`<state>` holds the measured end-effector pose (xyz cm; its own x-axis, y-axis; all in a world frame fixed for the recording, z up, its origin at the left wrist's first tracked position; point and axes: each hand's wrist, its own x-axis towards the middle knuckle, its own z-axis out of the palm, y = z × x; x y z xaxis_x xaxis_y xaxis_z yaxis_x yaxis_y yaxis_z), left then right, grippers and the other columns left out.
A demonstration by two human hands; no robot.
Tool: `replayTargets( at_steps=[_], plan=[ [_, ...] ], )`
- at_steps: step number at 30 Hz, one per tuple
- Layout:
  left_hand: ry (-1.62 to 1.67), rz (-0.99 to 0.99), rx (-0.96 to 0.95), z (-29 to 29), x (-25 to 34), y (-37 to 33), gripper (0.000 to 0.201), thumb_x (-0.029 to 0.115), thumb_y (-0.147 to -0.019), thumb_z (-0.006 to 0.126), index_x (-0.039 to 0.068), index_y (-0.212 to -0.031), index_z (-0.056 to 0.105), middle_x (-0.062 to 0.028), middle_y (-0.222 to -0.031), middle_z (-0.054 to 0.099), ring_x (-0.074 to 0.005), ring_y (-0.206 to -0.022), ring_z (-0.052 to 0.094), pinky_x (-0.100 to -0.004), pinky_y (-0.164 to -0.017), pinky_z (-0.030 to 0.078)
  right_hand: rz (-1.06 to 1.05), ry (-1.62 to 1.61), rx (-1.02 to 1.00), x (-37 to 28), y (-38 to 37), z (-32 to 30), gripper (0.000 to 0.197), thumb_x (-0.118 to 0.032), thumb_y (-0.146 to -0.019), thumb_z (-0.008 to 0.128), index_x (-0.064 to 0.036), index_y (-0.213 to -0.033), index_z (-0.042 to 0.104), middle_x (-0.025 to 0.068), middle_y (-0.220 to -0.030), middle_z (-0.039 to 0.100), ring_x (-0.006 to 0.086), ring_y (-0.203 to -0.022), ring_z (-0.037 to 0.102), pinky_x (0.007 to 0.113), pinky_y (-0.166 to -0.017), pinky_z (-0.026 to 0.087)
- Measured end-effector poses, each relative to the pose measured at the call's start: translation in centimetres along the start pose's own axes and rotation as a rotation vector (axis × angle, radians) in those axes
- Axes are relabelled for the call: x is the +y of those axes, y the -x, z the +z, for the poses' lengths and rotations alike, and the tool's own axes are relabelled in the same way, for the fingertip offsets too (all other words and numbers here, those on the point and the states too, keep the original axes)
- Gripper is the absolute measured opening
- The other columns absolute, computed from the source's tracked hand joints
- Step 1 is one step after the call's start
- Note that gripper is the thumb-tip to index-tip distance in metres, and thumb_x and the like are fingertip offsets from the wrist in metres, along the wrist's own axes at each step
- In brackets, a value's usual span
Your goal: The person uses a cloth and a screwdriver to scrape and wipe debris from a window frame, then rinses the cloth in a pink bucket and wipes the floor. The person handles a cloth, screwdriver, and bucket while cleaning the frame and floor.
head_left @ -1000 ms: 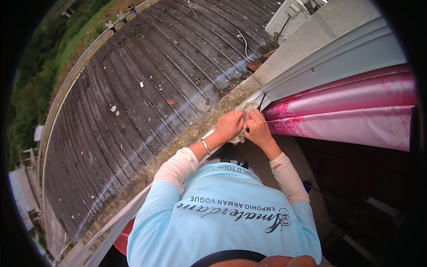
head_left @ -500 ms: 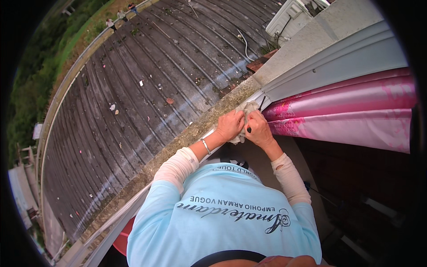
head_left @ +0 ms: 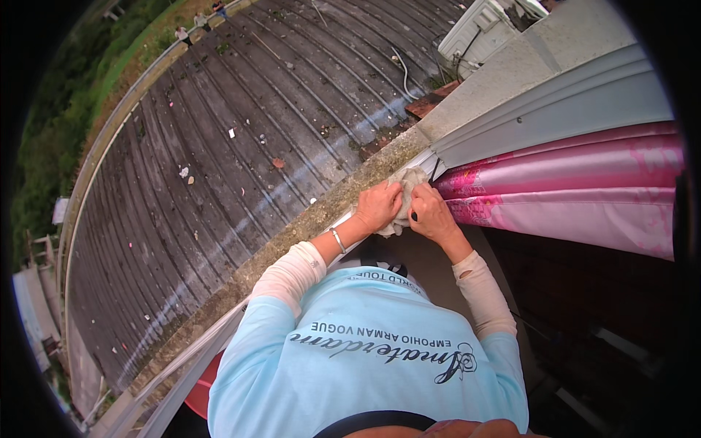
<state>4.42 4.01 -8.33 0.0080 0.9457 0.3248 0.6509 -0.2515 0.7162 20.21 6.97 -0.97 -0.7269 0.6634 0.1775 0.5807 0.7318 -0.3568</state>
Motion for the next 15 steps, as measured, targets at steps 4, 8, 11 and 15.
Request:
replayTargets(
  at_steps=[4,8,11,15],
  plan=[
    [0.009,0.015,0.013,0.0,0.1,0.0,0.006,0.017,-0.084,0.062,0.012,-0.086,0.062,-0.012,-0.073,0.06,-0.0342,-0.062,0.062,-0.0435,-0.052,0.05,-0.003,0.012,0.007,-0.2,0.4,-0.4,0.011,-0.002,-0.064,0.067,-0.0029,-0.063,0.056,0.0108,-0.082,0.054,0.0286,-0.084,0.056,0.04,-0.068,0.044],
    [0.012,0.004,0.005,0.1,0.2,0.0,0.006,0.017,-0.083,0.062,0.012,-0.086,0.062,-0.0119,-0.073,0.06,-0.034,-0.062,0.062,-0.0431,-0.053,0.05,-0.027,0.022,0.006,-0.4,0.4,-0.8,0.011,-0.002,-0.063,0.066,-0.0023,-0.062,0.055,0.0112,-0.081,0.053,0.0289,-0.083,0.055,0.04,-0.068,0.044],
    [0.034,-0.005,0.016,0.1,0.2,0.0,0.006,0.017,-0.083,0.062,0.012,-0.085,0.062,-0.0125,-0.073,0.06,-0.0346,-0.062,0.062,-0.0439,-0.054,0.05,-0.076,0.007,-0.016,-1.5,0.1,-1.7,0.014,0.001,-0.062,0.066,-0.001,-0.061,0.052,0.0119,-0.08,0.052,0.0295,-0.081,0.055,0.041,-0.068,0.044],
    [0.019,-0.078,-0.113,-0.7,0.6,0.3,0.01,0.02,-0.083,0.061,0.012,-0.089,0.061,-0.0136,-0.077,0.062,-0.0347,-0.071,0.064,-0.0459,-0.059,0.051,-0.213,-0.145,0.064,-3.4,-1.5,-2.8,0.019,0.006,-0.064,0.066,0.0018,-0.06,0.048,0.0139,-0.083,0.054,0.0314,-0.081,0.057,0.04,-0.07,0.048]
  ],
)
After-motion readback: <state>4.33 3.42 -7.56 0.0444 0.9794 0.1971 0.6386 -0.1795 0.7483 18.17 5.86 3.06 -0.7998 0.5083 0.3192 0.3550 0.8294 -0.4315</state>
